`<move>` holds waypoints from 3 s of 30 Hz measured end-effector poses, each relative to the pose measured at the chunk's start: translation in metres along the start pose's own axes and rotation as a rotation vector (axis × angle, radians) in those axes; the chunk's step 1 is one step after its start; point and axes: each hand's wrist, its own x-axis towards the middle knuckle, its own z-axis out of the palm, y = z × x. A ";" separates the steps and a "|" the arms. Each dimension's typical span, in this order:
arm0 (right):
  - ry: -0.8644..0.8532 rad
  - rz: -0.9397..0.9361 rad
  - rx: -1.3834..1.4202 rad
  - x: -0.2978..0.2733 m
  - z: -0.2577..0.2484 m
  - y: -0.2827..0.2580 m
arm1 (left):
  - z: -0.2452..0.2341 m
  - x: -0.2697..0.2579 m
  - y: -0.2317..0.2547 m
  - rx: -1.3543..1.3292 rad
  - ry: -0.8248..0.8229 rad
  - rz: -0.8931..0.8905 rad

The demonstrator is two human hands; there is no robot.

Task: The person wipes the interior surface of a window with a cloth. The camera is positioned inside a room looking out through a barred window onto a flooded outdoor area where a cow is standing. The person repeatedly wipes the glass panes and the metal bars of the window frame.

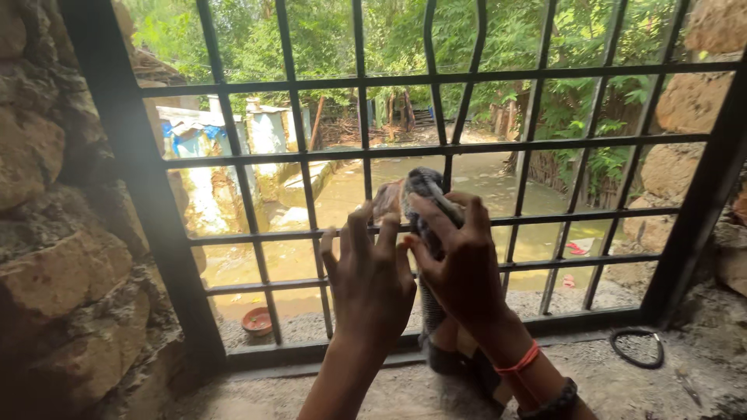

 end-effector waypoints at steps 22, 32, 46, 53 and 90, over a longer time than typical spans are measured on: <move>0.053 0.352 -0.161 -0.042 -0.063 0.100 | 0.025 -0.014 -0.003 0.142 -0.010 0.000; 0.027 0.016 0.033 -0.029 0.022 0.003 | 0.020 -0.016 -0.003 0.052 -0.037 -0.061; 0.240 0.340 -0.301 -0.055 -0.065 0.113 | 0.007 -0.024 0.008 0.108 -0.019 -0.025; 0.158 0.135 0.132 -0.039 0.017 0.028 | 0.012 -0.021 0.010 0.106 -0.026 -0.065; 0.113 0.088 0.056 -0.021 0.012 0.003 | 0.003 -0.016 0.004 0.003 -0.086 -0.110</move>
